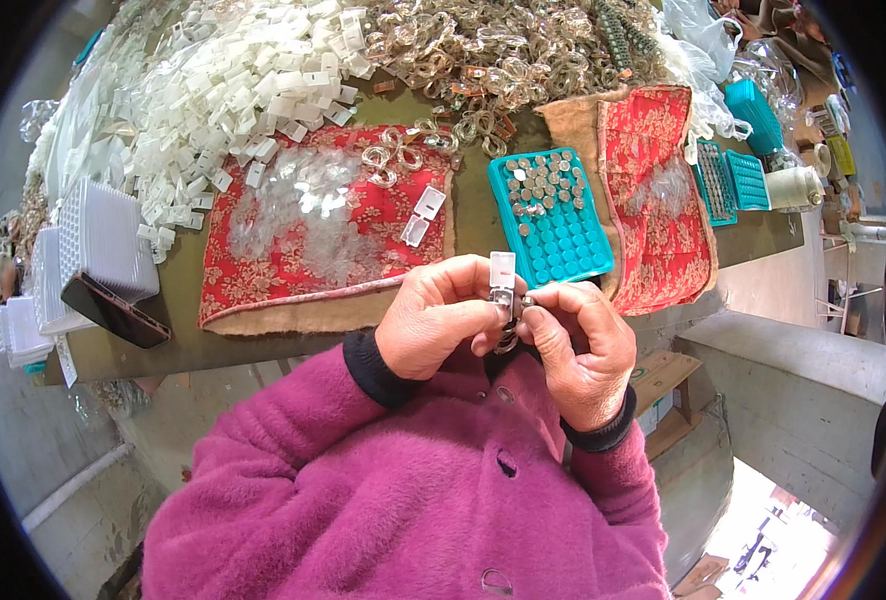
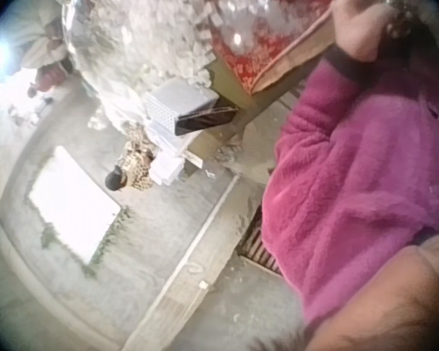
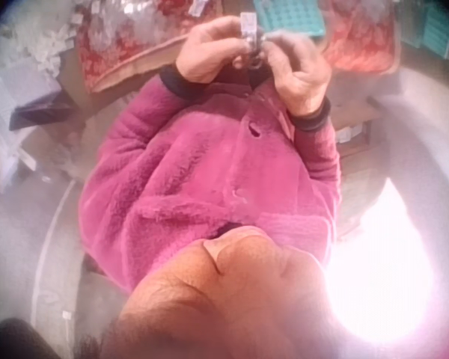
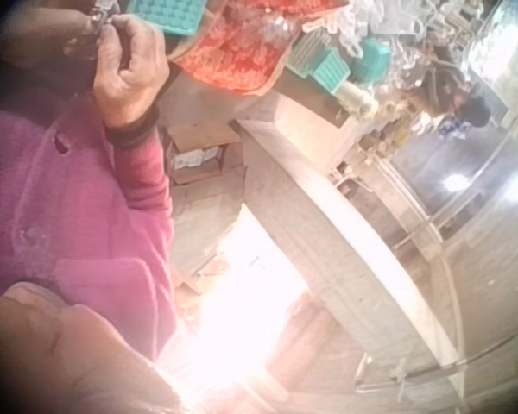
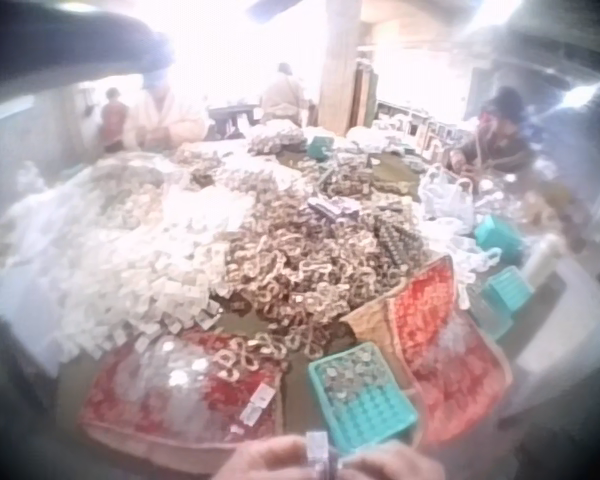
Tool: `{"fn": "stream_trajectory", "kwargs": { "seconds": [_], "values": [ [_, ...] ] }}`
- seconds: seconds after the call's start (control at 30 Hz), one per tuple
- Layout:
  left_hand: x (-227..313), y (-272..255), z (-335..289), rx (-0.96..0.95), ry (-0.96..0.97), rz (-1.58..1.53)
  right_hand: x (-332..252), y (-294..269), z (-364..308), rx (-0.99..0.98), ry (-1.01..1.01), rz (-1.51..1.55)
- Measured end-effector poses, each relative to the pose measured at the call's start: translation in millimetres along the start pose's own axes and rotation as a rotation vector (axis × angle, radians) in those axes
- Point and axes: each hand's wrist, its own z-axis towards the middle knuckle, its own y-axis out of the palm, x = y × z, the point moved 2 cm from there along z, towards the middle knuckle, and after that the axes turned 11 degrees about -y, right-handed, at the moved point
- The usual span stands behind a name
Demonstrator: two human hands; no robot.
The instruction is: The person repeatedly picks small white plastic housings and metal contacts from a table, inserts the contacts into the housings, and places the assembled units into a blue tray. The person handles items one at a time and continues the cycle throughout the clip.
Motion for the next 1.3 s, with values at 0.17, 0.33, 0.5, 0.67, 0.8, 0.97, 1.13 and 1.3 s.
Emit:
{"fn": "stream_trajectory", "kwargs": {
  "seconds": [0.17, 0.33, 0.5, 0.67, 0.8, 0.97, 1.13, 1.3],
  "values": [
    [1.7, -2.1, 1.4, 0.01, 0.045, 0.033, -2.9, 1.6, 1.9, -0.063, -0.057, 0.002],
    [2.5, 2.0, -2.3, 0.081, 0.039, 0.065, -8.3, 1.9, 0.9, -0.019, 0.099, 0.066],
    [-0.2, 6.4, -5.3, 0.107, 0.148, 0.169, -11.1, -1.3, 0.3, 0.023, 0.428, 0.317],
    [7.3, 10.9, -10.4, 0.188, 0.614, 0.804, -6.4, -1.0, 6.0, -0.054, 0.543, 0.498],
    [15.7, 4.2, -13.3, 0.104, 0.446, 0.656, -8.0, -5.6, 14.5, -0.149, 0.559, 0.419],
    [16.4, -10.8, -4.2, 0.141, 0.042, 0.058, 10.1, 0.0, 54.7, -0.044, -0.29, -0.442],
    [13.3, -15.4, 0.2, 0.103, -0.021, 0.018, 28.2, 8.4, 64.2, -0.15, -0.363, -0.636],
    [11.1, -15.8, 0.6, 0.051, -0.025, -0.072, 17.9, -0.2, 61.6, -0.127, -0.31, -0.483]
  ]
}}
